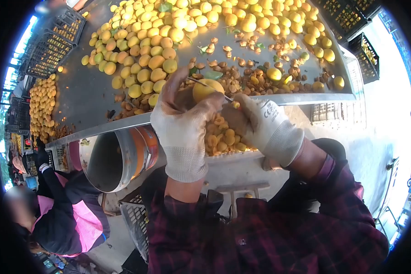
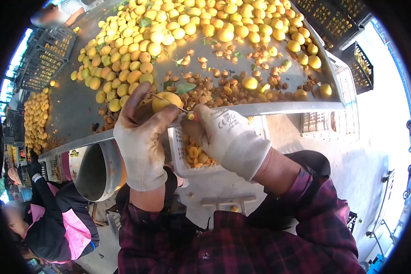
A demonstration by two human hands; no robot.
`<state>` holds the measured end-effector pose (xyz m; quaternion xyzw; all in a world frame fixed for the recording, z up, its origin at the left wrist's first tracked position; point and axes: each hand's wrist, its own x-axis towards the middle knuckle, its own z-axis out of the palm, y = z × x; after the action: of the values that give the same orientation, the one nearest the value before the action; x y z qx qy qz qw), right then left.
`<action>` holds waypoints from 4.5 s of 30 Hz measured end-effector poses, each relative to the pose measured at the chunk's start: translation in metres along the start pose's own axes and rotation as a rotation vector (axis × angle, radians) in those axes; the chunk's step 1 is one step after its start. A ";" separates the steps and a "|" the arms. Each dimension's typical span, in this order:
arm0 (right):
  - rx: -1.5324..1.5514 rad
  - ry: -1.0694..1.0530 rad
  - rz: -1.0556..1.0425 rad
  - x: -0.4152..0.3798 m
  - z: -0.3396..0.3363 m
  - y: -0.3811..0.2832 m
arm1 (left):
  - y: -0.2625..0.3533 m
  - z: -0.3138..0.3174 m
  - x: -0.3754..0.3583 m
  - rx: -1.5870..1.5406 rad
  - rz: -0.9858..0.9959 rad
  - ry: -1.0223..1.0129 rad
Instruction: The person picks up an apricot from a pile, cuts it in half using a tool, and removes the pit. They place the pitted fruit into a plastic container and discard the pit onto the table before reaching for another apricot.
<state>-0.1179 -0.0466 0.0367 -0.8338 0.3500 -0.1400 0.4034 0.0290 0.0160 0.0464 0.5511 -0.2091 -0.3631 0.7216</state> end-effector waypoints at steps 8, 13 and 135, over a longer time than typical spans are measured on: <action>0.043 -0.023 0.036 -0.008 0.013 0.007 | 0.000 -0.003 -0.006 0.162 0.114 -0.056; 0.070 -0.110 0.067 0.002 -0.002 0.005 | -0.001 -0.007 0.001 0.035 0.041 -0.030; 0.910 0.540 -0.027 0.052 -0.015 0.019 | -0.036 0.000 -0.003 0.606 0.371 -0.091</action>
<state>-0.0975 -0.1000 0.0291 -0.5131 0.3345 -0.4926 0.6182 0.0161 0.0138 0.0128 0.6760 -0.4355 -0.1717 0.5691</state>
